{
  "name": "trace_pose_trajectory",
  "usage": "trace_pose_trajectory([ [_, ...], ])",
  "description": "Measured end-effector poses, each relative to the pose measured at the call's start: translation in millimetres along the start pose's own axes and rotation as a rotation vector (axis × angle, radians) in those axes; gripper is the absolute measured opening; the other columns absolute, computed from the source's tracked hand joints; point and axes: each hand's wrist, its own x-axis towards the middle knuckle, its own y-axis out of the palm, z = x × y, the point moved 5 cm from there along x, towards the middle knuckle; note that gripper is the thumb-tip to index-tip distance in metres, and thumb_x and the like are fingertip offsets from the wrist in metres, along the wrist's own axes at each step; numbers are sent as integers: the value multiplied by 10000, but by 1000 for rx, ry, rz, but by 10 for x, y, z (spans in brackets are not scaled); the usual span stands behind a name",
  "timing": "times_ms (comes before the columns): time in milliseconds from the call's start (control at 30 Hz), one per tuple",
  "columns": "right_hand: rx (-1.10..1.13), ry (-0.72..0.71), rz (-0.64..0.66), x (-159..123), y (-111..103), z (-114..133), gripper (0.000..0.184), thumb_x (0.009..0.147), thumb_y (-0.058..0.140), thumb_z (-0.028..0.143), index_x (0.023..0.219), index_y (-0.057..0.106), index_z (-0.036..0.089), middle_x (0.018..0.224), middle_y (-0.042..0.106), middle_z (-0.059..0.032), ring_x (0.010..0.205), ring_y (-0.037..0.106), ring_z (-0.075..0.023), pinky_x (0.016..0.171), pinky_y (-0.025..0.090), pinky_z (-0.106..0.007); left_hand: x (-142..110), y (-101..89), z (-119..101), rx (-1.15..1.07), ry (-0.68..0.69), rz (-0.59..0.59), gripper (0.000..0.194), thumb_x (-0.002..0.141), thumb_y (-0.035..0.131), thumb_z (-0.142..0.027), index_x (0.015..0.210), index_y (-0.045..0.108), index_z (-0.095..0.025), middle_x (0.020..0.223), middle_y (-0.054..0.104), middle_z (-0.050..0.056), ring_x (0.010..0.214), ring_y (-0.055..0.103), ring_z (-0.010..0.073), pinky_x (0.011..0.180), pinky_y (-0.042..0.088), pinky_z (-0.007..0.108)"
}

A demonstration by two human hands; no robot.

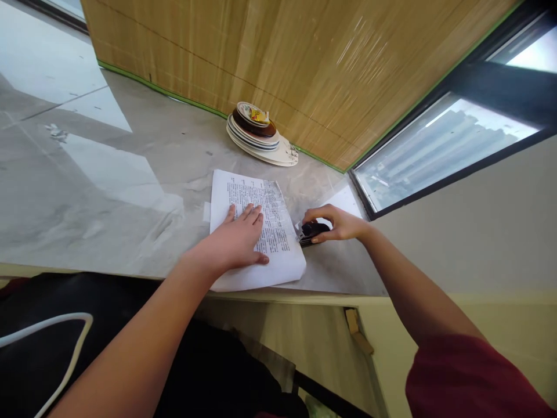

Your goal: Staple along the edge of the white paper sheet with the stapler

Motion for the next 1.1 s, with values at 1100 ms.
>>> trace_pose_trajectory([
  [1100,300,-161,-632,384,-174,-784,359,835,869,491,1012,809,184,901,748,-47,828,671,-215,766,522,-352,-51,-216,-40,92,36,-144,463,1077,532,-444,1520,578,-317,1647,510,99,1542,455,293,1312,245,640],
])
